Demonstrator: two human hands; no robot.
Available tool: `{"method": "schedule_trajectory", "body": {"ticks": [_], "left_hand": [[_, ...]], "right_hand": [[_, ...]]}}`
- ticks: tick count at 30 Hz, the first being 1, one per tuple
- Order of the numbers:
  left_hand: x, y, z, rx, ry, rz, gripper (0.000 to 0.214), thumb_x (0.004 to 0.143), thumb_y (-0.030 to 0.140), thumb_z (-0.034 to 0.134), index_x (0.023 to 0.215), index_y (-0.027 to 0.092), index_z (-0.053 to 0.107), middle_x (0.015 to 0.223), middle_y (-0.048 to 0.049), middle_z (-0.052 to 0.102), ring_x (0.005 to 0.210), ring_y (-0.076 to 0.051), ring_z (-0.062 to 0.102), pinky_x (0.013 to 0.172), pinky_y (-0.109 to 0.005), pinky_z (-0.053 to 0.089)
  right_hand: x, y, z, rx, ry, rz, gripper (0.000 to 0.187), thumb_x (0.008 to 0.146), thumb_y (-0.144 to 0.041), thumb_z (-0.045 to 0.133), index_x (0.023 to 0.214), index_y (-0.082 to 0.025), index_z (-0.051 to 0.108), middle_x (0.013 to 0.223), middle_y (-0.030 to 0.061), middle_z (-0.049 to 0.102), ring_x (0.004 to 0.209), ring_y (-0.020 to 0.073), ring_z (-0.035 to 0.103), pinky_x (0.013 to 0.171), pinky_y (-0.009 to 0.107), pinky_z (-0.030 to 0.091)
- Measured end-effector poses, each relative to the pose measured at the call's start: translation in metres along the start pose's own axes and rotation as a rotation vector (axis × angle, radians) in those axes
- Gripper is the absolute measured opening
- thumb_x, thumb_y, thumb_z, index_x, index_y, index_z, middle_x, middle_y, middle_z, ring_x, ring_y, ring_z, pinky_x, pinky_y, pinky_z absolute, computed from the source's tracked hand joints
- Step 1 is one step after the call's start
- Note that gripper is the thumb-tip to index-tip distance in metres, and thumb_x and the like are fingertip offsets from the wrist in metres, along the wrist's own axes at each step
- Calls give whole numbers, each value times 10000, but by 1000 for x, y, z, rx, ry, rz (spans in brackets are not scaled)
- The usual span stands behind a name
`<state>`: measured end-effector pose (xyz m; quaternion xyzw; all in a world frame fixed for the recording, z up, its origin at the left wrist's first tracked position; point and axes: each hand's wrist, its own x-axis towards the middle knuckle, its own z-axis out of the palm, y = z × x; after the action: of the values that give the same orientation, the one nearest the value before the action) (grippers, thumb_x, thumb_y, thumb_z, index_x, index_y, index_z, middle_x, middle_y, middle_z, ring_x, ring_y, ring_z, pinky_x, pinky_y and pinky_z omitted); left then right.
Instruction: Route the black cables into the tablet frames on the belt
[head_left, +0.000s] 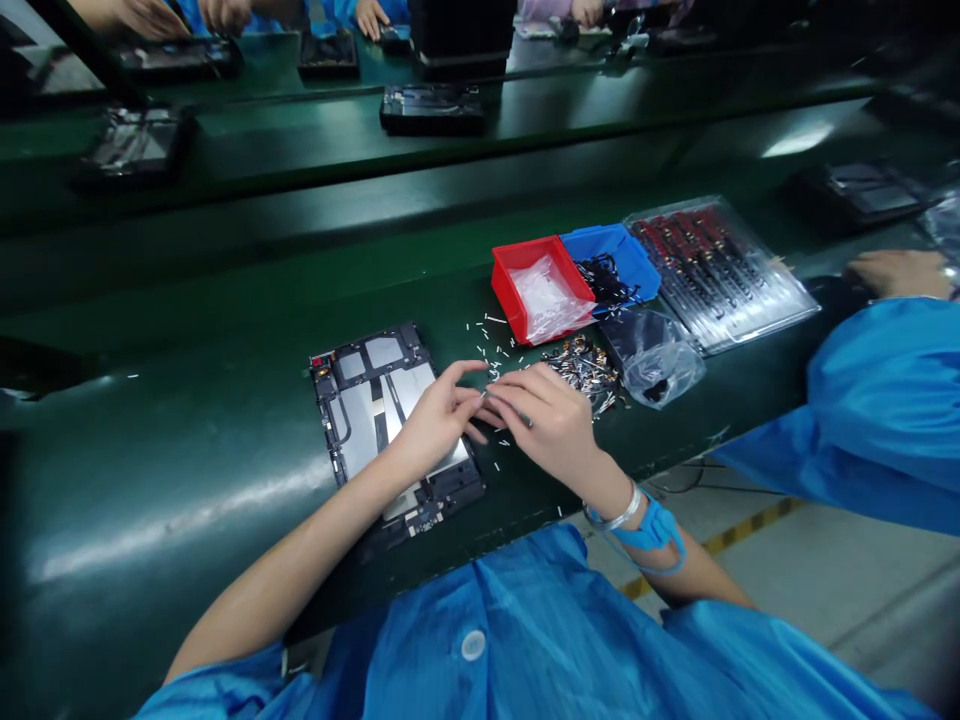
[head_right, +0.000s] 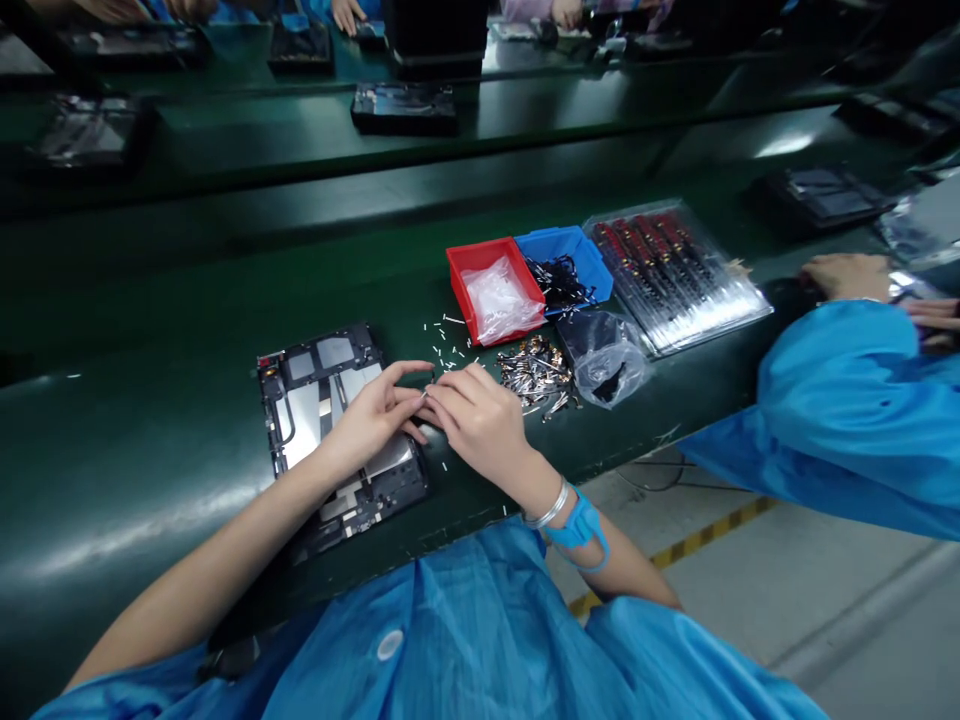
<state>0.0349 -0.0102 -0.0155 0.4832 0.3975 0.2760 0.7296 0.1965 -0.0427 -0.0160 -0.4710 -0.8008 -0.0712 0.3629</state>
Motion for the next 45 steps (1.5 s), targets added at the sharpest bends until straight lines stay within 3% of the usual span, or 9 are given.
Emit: {"method": "schedule_trajectory", "body": {"ticks": [9, 14, 22, 24, 26, 30, 33, 37, 45], "left_hand": [[-3, -6, 2, 69, -5, 51, 599, 857, 32, 415, 1434, 170, 334, 962, -76, 682, 680, -128, 668, 575, -234, 587], [-4, 3, -5, -17, -4, -65, 678, 871, 58, 431, 1497, 188, 204, 926, -98, 684, 792, -208, 715, 501, -220, 556], [-34, 18, -20, -48, -24, -20, 791, 858, 203, 550, 1521, 139, 121, 801, -67, 689, 673, -228, 712, 459, -253, 528], [-60, 20, -33, 45, 67, 81, 726, 884, 283, 559, 1504, 148, 207, 880, -88, 699, 747, -235, 713, 515, -275, 550], [-91, 16, -51, 254, 305, 245, 583, 908, 296, 547, 1444, 174, 356, 995, -99, 701, 845, -221, 703, 624, -284, 563], [-143, -15, -87, 794, 776, 473, 337, 926, 189, 509, 1259, 189, 559, 1082, -86, 695, 972, -193, 672, 800, -297, 540], [-158, -44, -104, 1073, 757, 508, 311, 919, 149, 489, 1214, 172, 584, 1129, -104, 683, 1038, -215, 654, 866, -339, 539], [-156, -61, -112, 1278, 611, 535, 336, 926, 153, 447, 1242, 136, 560, 1212, -146, 646, 1097, -250, 626, 888, -391, 541], [-151, -64, -113, 1339, 539, 531, 308, 927, 150, 430, 1203, 92, 555, 1215, -165, 646, 1056, -269, 637, 830, -403, 546]], "right_hand": [[3, -2, 8, -86, -69, -42, 218, 868, -113, 521, 723, -151, 680, 725, 58, 699, 691, 174, 569, 581, 293, 444], [5, 12, 5, -229, -2, 90, 250, 831, -34, 482, 884, -139, 702, 783, 67, 702, 742, 194, 567, 599, 302, 437], [20, -9, 13, 70, -100, -240, 213, 891, -96, 509, 841, -150, 709, 786, 79, 679, 737, 165, 544, 606, 278, 442], [27, -24, 16, 242, -100, -133, 207, 895, -123, 523, 816, -174, 708, 795, 67, 692, 741, 158, 564, 639, 289, 465], [35, -39, 22, 469, -177, 61, 174, 876, -154, 563, 802, -201, 713, 793, 40, 705, 722, 144, 589, 645, 292, 485], [52, -67, 47, 864, -541, 434, 54, 767, -196, 676, 761, -189, 729, 726, 18, 706, 633, 122, 602, 564, 266, 476], [64, -80, 75, 979, -705, 561, 49, 721, -190, 689, 743, -165, 725, 714, 28, 707, 622, 120, 606, 573, 271, 483], [76, -86, 102, 997, -717, 618, 49, 709, -169, 677, 736, -164, 718, 773, 43, 723, 681, 131, 628, 636, 291, 512], [78, -81, 104, 1107, -681, 709, 123, 660, -232, 732, 771, -179, 725, 809, 33, 724, 677, 121, 614, 628, 296, 514]]}}
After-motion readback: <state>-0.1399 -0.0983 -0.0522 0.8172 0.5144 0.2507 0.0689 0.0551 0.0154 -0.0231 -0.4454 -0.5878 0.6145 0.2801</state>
